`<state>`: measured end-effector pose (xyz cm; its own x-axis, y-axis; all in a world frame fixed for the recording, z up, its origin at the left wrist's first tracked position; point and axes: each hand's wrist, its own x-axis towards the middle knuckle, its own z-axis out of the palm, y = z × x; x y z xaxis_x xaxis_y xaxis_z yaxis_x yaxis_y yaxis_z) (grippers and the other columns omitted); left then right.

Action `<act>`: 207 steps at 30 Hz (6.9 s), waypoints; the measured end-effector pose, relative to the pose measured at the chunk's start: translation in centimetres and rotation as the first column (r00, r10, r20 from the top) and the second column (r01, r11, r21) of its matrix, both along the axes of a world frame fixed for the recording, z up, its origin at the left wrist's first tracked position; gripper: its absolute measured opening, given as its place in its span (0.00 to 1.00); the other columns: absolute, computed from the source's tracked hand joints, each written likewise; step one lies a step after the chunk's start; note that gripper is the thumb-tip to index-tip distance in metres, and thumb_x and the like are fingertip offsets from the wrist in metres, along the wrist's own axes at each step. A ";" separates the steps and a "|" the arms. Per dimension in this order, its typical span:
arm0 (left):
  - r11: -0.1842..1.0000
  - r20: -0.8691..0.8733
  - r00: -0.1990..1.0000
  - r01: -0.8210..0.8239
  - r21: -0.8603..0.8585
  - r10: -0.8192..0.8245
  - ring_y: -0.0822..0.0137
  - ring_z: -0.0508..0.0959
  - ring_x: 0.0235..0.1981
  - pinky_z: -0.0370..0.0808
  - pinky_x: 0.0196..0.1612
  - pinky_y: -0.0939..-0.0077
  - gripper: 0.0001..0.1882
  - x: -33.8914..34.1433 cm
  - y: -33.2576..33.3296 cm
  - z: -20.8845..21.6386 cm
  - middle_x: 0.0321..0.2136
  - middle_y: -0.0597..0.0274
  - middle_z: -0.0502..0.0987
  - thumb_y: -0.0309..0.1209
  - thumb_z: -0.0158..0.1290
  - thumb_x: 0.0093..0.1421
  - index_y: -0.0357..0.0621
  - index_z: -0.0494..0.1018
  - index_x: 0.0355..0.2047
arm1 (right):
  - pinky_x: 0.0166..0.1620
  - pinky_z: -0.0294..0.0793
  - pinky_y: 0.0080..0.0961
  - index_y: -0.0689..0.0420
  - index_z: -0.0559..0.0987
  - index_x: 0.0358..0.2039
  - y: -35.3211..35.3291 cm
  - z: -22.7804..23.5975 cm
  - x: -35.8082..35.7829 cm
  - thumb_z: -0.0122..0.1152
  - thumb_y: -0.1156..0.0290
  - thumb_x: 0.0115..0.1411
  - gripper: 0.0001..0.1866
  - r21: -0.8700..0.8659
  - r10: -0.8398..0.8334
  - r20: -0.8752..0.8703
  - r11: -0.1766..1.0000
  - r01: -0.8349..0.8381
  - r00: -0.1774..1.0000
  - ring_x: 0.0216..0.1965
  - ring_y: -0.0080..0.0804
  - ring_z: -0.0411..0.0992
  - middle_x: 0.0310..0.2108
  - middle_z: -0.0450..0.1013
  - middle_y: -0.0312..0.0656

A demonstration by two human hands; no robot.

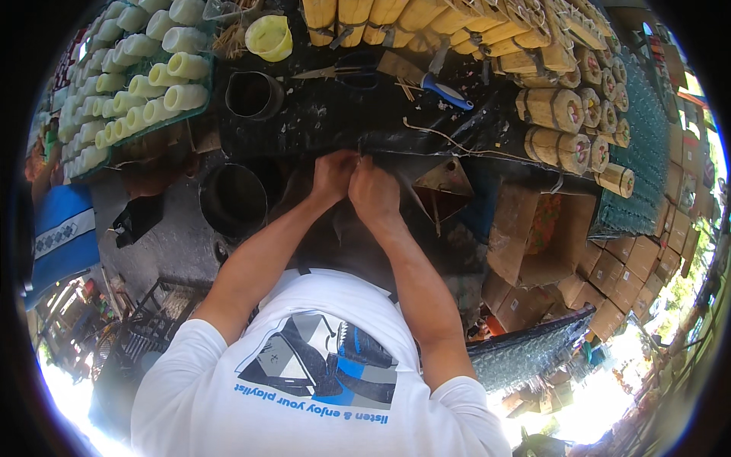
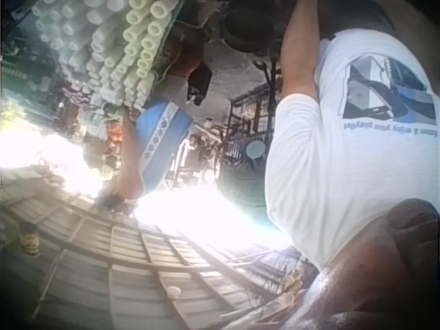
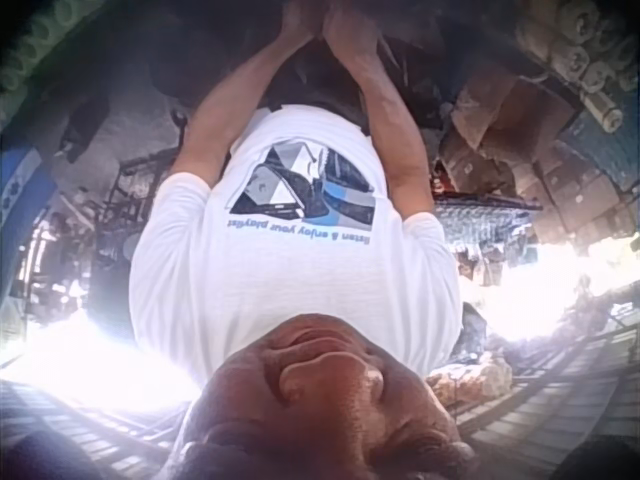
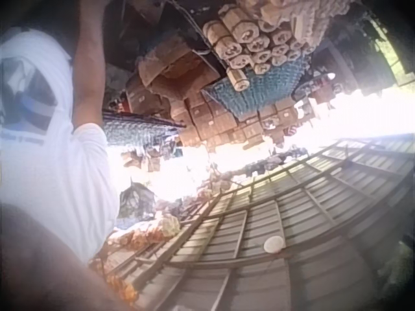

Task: The person repeatedly picks up small cylindrical items and a thin strip, then wraps the strip around each cylinder and secures it. The person places the finished items into a cardboard box.

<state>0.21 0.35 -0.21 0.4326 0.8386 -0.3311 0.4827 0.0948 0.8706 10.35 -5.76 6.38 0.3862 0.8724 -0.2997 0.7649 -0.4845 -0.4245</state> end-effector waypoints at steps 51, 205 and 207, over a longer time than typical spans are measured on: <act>0.985 0.151 0.987 0.028 0.170 -0.054 0.50 0.85 0.28 0.78 0.32 0.63 0.10 -0.2 0.1 -1.9 0.28 0.43 0.82 0.24 0.59 0.58 0.40 0.84 0.39 | 0.38 0.78 0.57 0.66 0.77 0.38 0.1 -1.0 -0.2 0.51 0.69 0.68 0.12 -0.061 0.009 -0.057 0.998 -0.013 0.998 0.33 0.65 0.79 0.26 0.77 0.65; 0.878 -0.023 0.957 0.276 0.391 -0.290 0.48 0.81 0.34 0.79 0.39 0.59 0.08 -5.8 7.6 16.8 0.31 0.52 0.80 0.29 0.65 0.58 0.39 0.83 0.36 | 0.45 0.77 0.49 0.61 0.85 0.38 8.6 -2.4 13.1 0.71 0.60 0.55 0.17 0.100 -0.386 0.063 0.920 0.379 0.920 0.42 0.60 0.80 0.35 0.82 0.57; 0.906 0.017 0.934 0.342 0.250 -0.358 0.49 0.82 0.34 0.79 0.38 0.61 0.09 -5.4 6.5 14.9 0.32 0.50 0.81 0.29 0.63 0.59 0.37 0.83 0.37 | 0.45 0.77 0.50 0.62 0.84 0.38 8.7 -2.2 13.4 0.70 0.60 0.55 0.18 0.042 -0.398 0.018 0.917 0.397 0.917 0.41 0.62 0.79 0.35 0.81 0.59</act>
<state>-5.16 6.89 14.69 0.7256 0.6803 -0.1035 0.3918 -0.2848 0.8749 23.75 2.97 4.23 0.7104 0.6556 -0.2560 0.5234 -0.7352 -0.4306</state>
